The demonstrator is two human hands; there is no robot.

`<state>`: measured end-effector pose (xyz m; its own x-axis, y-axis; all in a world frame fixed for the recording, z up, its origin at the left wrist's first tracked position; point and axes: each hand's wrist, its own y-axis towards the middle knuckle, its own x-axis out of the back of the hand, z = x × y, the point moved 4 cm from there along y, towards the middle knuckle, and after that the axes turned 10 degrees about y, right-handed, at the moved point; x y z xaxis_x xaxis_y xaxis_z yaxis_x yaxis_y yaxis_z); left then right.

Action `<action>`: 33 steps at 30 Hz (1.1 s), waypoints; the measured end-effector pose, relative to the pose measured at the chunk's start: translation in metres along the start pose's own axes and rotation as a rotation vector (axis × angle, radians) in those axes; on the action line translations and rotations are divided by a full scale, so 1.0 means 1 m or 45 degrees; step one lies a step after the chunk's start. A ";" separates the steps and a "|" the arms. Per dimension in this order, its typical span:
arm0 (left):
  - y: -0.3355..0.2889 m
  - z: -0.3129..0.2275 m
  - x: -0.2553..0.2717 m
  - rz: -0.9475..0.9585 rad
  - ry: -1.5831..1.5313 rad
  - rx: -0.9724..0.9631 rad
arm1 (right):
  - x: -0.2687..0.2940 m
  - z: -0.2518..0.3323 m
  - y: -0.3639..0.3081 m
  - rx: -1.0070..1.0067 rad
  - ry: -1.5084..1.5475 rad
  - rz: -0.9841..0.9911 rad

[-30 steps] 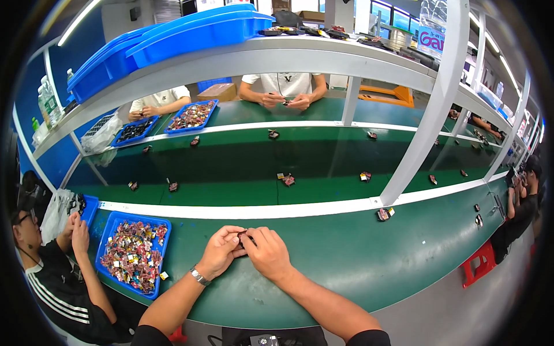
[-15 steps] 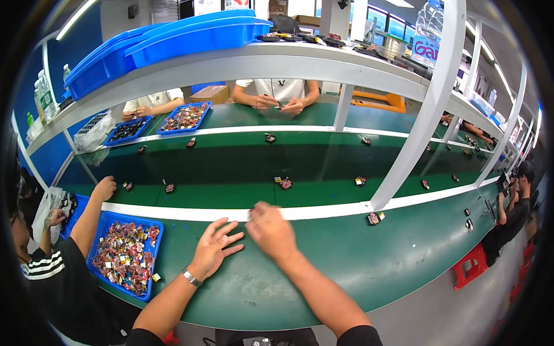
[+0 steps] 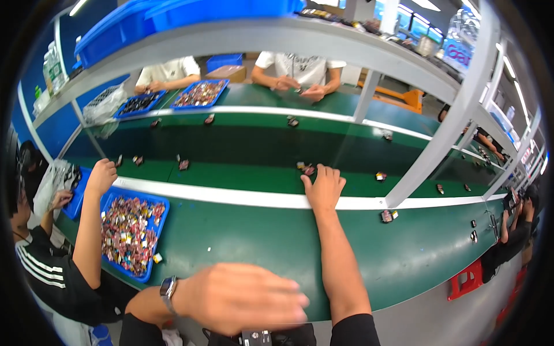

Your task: Manually assembling small electronic components on a production line.

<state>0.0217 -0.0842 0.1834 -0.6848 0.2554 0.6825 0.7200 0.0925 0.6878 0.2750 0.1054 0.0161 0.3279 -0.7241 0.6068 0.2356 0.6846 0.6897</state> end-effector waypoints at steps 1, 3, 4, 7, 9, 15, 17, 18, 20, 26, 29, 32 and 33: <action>0.005 -0.010 0.007 -0.001 0.003 0.047 | -0.002 0.009 0.001 -0.039 -0.066 0.066; 0.015 -0.025 0.019 -0.082 -0.027 -0.012 | -0.006 0.001 0.008 -0.069 -0.188 0.128; 0.017 -0.033 0.027 -0.114 -0.036 -0.028 | -0.011 0.003 0.011 -0.091 -0.184 0.139; 0.020 -0.041 0.044 -0.237 -0.098 -0.135 | -0.011 -0.009 0.017 -0.116 -0.117 0.152; 0.021 -0.050 0.053 -0.306 -0.120 -0.228 | -0.014 -0.014 0.015 -0.154 -0.103 0.145; -0.017 -0.009 0.050 -0.536 -0.346 0.082 | 0.010 -0.003 0.001 -0.040 0.459 -0.115; -0.042 0.055 0.033 -0.578 -0.287 0.529 | 0.018 0.031 -0.022 -0.178 0.703 0.075; -0.040 0.090 0.011 -0.661 -0.363 0.822 | 0.027 0.035 -0.034 -0.176 0.781 0.141; -0.076 0.145 -0.023 -0.469 -0.255 1.220 | 0.059 0.070 -0.051 -0.121 0.901 0.332; -0.112 0.157 -0.075 -0.095 -1.451 1.430 | 0.094 0.096 -0.075 0.198 0.983 0.720; -0.109 0.152 -0.069 0.085 -1.364 1.381 | 0.093 0.096 -0.075 0.256 0.937 0.793; -0.117 0.153 -0.070 0.056 -1.425 1.360 | 0.090 0.102 -0.076 0.256 0.920 0.872; -0.118 0.152 -0.069 0.047 -1.424 1.360 | 0.087 0.107 -0.076 0.308 0.887 0.888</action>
<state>0.0006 0.0332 0.0173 -0.5853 0.7933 -0.1677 0.8105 0.5667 -0.1481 0.1882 -0.0189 0.0588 0.8002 0.0932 0.5925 -0.3785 0.8448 0.3783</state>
